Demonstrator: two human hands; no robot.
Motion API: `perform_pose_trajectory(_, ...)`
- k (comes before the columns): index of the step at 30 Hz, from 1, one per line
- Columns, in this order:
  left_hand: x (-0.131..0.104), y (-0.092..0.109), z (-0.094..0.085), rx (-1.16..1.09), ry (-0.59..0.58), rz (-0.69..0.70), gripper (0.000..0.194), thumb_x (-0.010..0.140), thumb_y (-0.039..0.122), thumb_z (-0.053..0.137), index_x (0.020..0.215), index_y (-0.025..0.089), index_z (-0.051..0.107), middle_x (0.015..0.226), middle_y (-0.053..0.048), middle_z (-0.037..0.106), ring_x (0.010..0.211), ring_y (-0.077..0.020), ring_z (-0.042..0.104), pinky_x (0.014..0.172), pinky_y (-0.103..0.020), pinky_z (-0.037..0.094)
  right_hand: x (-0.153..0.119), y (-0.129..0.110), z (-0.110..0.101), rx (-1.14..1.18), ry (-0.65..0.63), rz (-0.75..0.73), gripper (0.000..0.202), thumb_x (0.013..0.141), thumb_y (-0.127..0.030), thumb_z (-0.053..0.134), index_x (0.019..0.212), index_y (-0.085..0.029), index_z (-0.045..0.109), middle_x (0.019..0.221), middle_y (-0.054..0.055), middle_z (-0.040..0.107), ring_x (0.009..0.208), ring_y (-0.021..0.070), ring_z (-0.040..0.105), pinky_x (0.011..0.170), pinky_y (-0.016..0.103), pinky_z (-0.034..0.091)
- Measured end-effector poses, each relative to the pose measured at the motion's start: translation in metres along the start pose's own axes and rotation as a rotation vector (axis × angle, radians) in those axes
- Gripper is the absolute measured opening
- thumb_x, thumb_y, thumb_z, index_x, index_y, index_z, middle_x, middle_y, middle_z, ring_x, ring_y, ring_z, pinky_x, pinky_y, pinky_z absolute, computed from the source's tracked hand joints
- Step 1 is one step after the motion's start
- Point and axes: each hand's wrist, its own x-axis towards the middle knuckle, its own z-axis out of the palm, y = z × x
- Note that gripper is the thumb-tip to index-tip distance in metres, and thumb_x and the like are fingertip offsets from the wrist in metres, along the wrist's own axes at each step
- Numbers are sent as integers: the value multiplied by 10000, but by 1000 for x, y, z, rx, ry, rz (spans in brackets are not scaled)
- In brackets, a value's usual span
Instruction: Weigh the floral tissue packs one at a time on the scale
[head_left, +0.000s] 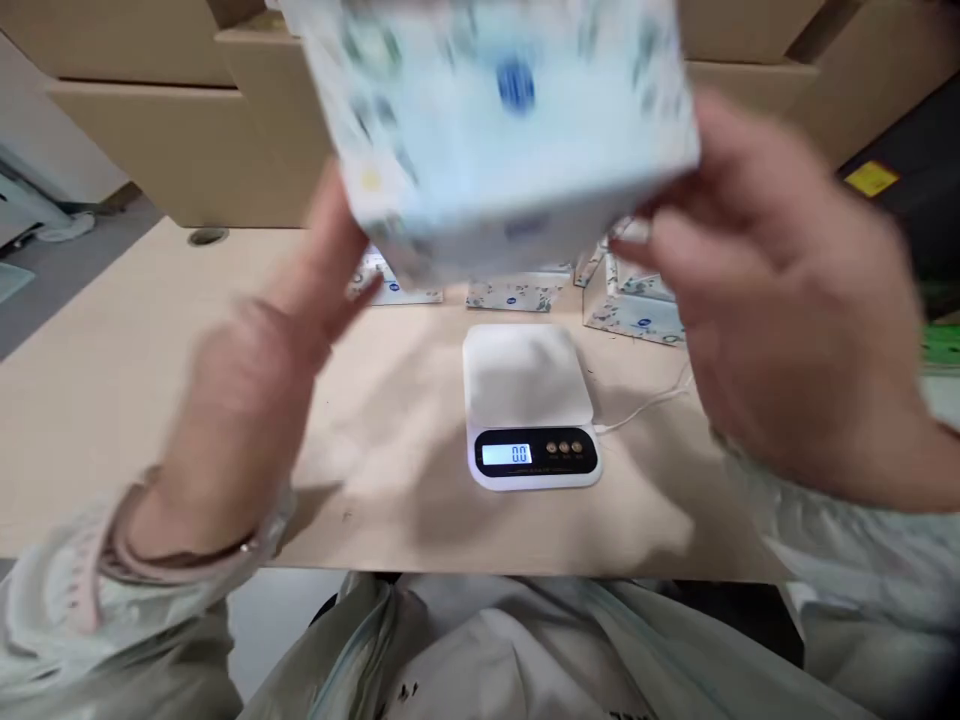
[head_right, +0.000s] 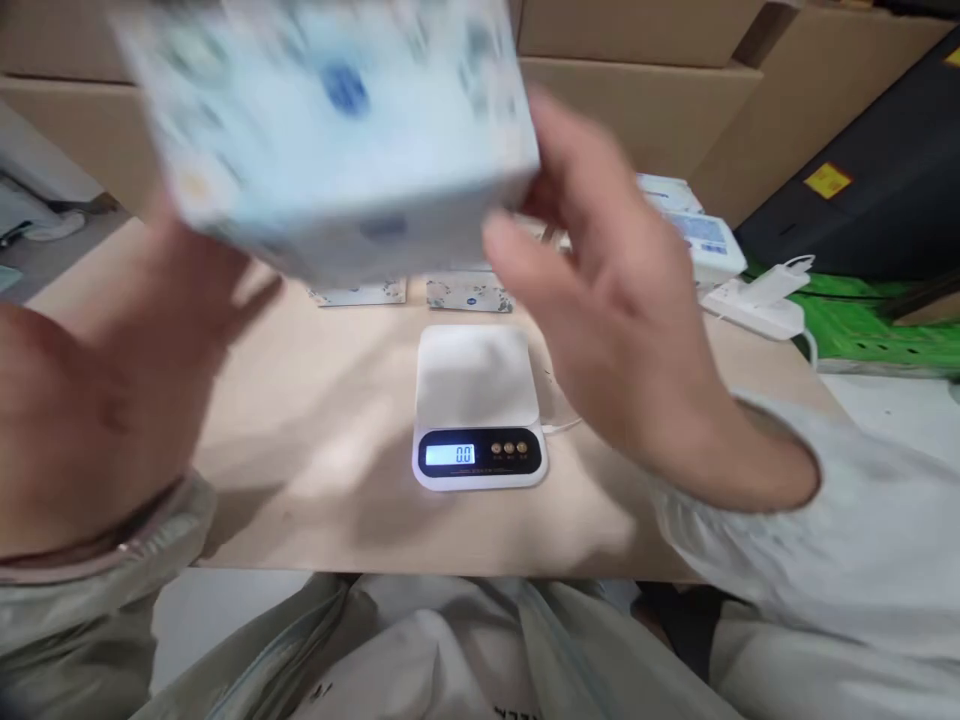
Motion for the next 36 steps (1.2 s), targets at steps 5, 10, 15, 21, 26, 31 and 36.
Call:
perform_pose_trajectory(5,-25,-51,22,0,-253,-132,640,1032,659,577,1603,373,543,1743,58,393,1690,-355,236,1401,-574,264,-84,49,-18,34,-32,141,525,998,-423,700,1512,-452,599,1567,-26,647,1441,290,621,1223,555,542)
perform_pose_trajectory(10,-27,-84,32,26,-272,-146,560,1093,567,508,1630,411,469,1746,74,375,1683,-307,276,1398,-570,260,-108,93,-19,43,-34,181,573,1019,-431,671,1573,-426,528,1597,12,619,1436,272,615,1232,567,520)
perform_pose_trajectory(15,-31,-108,32,-27,-92,-108,501,1108,561,462,1562,389,583,1728,23,427,1669,-300,316,1384,-574,284,-114,118,-23,19,121,17,519,1035,-416,643,1547,-415,558,1573,21,642,1455,275,606,1259,570,485)
perform_pose_trajectory(21,-31,-124,24,-101,-13,-195,568,1064,702,421,1485,402,658,1707,8,465,1665,-314,322,1385,-609,253,-115,130,-26,58,296,61,401,1046,-484,586,1443,-485,642,1450,-9,726,1388,301,661,1240,580,502)
perform_pose_trajectory(26,-31,-121,24,-111,-27,-209,560,1068,704,401,1465,418,672,1687,22,495,1652,-310,355,1385,-603,254,-112,131,-25,108,295,126,366,1044,-512,578,1380,-426,696,1384,15,761,1328,305,700,1212,608,516)
perform_pose_trajectory(31,-32,-120,23,-129,-40,-206,550,1085,673,364,1464,423,675,1676,38,509,1642,-282,382,1377,-554,307,-111,135,-25,103,259,187,344,1047,-524,561,1322,-401,727,1361,29,778,1306,319,709,1203,633,517)
perform_pose_trajectory(36,-33,-119,24,-137,-29,-211,563,1076,687,374,1451,407,688,1676,25,512,1640,-299,385,1372,-575,307,-110,134,-25,145,281,205,321,1037,-517,591,1275,-391,766,1330,23,793,1272,309,715,1197,609,508)
